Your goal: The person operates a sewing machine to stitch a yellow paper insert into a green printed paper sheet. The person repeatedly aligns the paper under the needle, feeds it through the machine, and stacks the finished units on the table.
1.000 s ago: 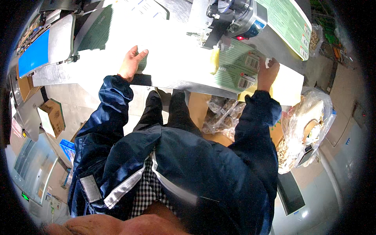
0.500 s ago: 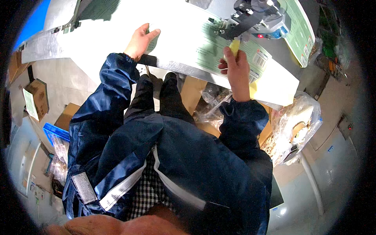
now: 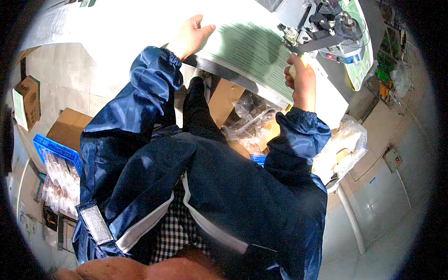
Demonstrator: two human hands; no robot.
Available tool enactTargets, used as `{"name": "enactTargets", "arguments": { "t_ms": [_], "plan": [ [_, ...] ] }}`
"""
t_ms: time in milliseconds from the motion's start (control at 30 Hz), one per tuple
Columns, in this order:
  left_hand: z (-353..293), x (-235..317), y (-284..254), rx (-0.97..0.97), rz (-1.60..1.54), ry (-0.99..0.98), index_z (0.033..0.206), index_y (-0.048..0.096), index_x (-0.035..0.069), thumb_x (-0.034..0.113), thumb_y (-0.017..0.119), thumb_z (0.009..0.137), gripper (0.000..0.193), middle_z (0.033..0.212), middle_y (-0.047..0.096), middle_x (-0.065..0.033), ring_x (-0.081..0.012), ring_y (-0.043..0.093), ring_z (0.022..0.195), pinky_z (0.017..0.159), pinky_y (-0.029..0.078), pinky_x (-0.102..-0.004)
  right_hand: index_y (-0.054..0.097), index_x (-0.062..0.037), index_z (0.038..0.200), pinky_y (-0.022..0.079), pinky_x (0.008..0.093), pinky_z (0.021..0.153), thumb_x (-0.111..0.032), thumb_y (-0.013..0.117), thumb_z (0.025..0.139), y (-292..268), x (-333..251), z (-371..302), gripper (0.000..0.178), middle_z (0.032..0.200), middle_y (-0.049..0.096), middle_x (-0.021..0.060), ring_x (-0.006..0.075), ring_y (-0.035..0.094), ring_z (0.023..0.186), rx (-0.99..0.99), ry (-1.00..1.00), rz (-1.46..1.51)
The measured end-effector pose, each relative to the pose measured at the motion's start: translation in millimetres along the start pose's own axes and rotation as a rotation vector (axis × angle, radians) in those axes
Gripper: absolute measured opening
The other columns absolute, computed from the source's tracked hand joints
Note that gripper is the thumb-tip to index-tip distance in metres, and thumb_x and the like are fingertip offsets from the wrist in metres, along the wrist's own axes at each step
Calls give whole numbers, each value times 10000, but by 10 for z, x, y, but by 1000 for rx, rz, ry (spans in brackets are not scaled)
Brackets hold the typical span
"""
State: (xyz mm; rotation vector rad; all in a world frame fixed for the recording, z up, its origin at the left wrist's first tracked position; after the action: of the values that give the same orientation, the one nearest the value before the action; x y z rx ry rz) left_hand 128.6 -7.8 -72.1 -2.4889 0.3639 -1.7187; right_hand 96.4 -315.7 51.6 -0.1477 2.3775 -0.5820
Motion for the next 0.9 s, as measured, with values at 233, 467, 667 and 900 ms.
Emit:
{"name": "enactTargets", "arguments": {
  "t_ms": [233,467,667,900],
  "plan": [
    [-5,63,-11,17,41,19,1141,610,-60,272,642,936,391,1021,694,-179,-251,655,946,862,501,-364,561,-85,886,333,205,439,-313,638,905,11,-44,-65,241,665,546,10,57,426,495,46,1,-69],
    [-2,94,9,-22,-11,-7,1164,609,-55,260,644,933,392,1055,695,-179,-244,653,972,885,499,-362,527,-78,900,329,226,429,-292,622,917,57,27,-32,235,674,533,16,72,426,488,-5,27,-70],
    [23,52,24,-32,-53,-10,1148,617,-45,251,643,926,371,1044,693,-190,-273,655,970,876,504,-378,524,-85,887,342,240,425,-292,619,927,85,89,2,231,685,535,14,73,428,479,14,74,-95],
    [13,62,32,-44,-39,-45,1166,620,-25,253,643,927,367,1041,698,-171,-263,655,965,871,504,-371,514,-86,898,341,242,425,-274,605,935,87,127,0,212,696,532,17,78,424,480,41,95,-96]
  ]
}}
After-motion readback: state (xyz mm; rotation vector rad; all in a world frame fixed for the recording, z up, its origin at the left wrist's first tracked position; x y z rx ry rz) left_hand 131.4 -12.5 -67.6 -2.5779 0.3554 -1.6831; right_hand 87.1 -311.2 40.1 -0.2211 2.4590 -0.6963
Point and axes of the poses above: each hand's wrist, its own z-axis towards the middle knuckle, its own y-axis out of the palm, x = y × z, the point moved 9 cm from there along z, towards the middle knuckle
